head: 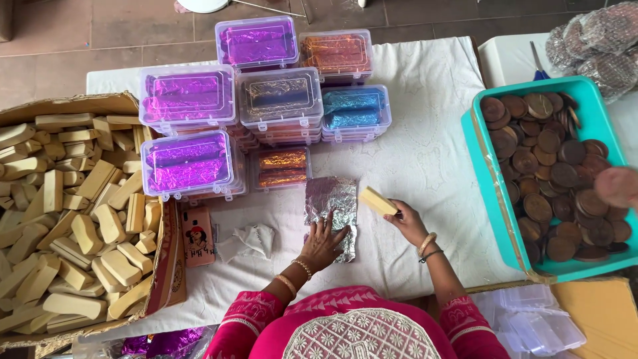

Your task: The recorder is wrapping rectangular wooden pieces in colorful foil and placing them into plastic containers.

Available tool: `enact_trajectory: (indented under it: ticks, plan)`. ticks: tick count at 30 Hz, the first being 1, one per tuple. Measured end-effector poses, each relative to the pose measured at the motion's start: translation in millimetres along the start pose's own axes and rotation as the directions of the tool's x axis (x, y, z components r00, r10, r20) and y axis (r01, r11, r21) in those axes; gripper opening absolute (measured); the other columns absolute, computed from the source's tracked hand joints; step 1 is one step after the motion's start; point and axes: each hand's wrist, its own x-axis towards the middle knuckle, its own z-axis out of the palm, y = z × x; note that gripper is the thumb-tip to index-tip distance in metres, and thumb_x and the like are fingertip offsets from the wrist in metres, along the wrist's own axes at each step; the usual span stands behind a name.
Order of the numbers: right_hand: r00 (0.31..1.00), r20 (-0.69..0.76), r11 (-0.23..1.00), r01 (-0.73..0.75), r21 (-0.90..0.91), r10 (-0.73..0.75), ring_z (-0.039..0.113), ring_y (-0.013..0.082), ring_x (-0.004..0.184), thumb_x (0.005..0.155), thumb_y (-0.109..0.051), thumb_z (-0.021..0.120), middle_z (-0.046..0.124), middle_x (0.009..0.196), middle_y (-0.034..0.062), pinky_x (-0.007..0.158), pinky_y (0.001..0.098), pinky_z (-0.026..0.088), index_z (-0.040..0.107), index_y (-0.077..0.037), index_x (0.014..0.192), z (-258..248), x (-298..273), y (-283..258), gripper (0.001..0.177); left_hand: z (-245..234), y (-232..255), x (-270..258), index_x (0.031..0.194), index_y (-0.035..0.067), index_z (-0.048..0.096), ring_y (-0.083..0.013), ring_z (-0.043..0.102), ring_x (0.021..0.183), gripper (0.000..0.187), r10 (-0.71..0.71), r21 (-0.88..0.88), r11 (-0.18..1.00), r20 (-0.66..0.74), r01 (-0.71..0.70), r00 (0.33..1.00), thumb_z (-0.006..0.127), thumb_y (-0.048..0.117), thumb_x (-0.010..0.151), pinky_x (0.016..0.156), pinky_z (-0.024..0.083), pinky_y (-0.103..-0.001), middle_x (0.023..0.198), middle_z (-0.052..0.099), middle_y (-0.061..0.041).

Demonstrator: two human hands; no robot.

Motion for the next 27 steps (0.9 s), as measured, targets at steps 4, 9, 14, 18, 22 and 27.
enact_trajectory:
  ticks: [4,9,14,18,22,27]
  plan:
    - [0.992,0.122,0.999,-0.028,-0.034,0.032,0.067,0.0187,0.116,0.093,-0.023,0.070,0.067,0.130,0.0069,0.091,0.0296,0.061,0.057,-0.011,0.141,29,6,-20,0.052,-6,8,2,0.162,0.023,0.022,-0.0533,0.024,0.145,0.076,-0.008,0.018,1.000,0.032,0.007,0.999,0.056,0.050,0.099,0.115,0.026,-0.066,0.163,0.008,-0.033]
    - [0.933,0.334,0.987,0.153,-0.041,-0.131,0.066,0.0259,0.120,0.094,-0.024,0.069,0.066,0.131,0.0138,0.102,0.0381,0.053,0.054,-0.008,0.141,70,35,-37,0.052,18,7,-1,0.152,0.012,0.035,-0.0466,0.037,0.139,0.062,0.068,0.084,0.995,-0.167,-0.054,0.984,0.053,0.040,0.100,0.109,0.032,-0.065,0.148,0.040,-0.025]
    - [0.915,0.403,0.974,0.117,-0.192,-0.030,0.067,0.0290,0.116,0.094,-0.028,0.068,0.068,0.124,0.0167,0.097,0.0412,0.053,0.047,-0.011,0.140,84,52,-50,0.053,38,1,-8,0.148,0.008,0.046,-0.0390,0.045,0.135,0.051,0.157,0.179,0.976,-0.198,-0.122,0.968,0.054,0.023,0.100,0.107,0.039,-0.057,0.140,0.052,-0.022]
    - [0.922,0.386,0.979,0.073,-0.193,0.008,0.068,0.0307,0.115,0.096,-0.028,0.067,0.069,0.121,0.0176,0.095,0.0428,0.052,0.044,-0.011,0.129,87,59,-43,0.044,26,5,-25,0.139,0.006,0.052,-0.0399,0.044,0.135,0.049,0.142,0.017,0.990,-0.192,-0.141,0.971,0.059,0.035,0.100,0.111,0.037,-0.056,0.140,0.050,-0.026]
    - [0.938,0.346,0.972,0.110,-0.207,-0.033,0.069,0.0301,0.110,0.097,-0.030,0.068,0.069,0.118,0.0146,0.093,0.0417,0.054,0.048,-0.010,0.127,92,63,-24,0.040,20,0,-38,0.137,0.008,0.054,-0.0437,0.040,0.137,0.049,0.149,-0.086,0.981,-0.220,-0.171,0.964,0.064,0.035,0.097,0.113,0.035,-0.055,0.148,0.043,-0.029]
    - [0.958,0.266,0.932,0.187,-0.311,-0.104,0.066,0.0275,0.103,0.092,-0.027,0.070,0.052,0.117,0.0103,0.093,0.0396,0.056,0.060,-0.012,0.121,92,63,-13,0.034,30,-8,-48,0.142,0.010,0.052,-0.0444,0.030,0.144,0.053,0.163,-0.141,0.972,-0.173,-0.189,0.971,0.065,0.030,0.095,0.120,0.027,-0.056,0.156,0.033,-0.026]
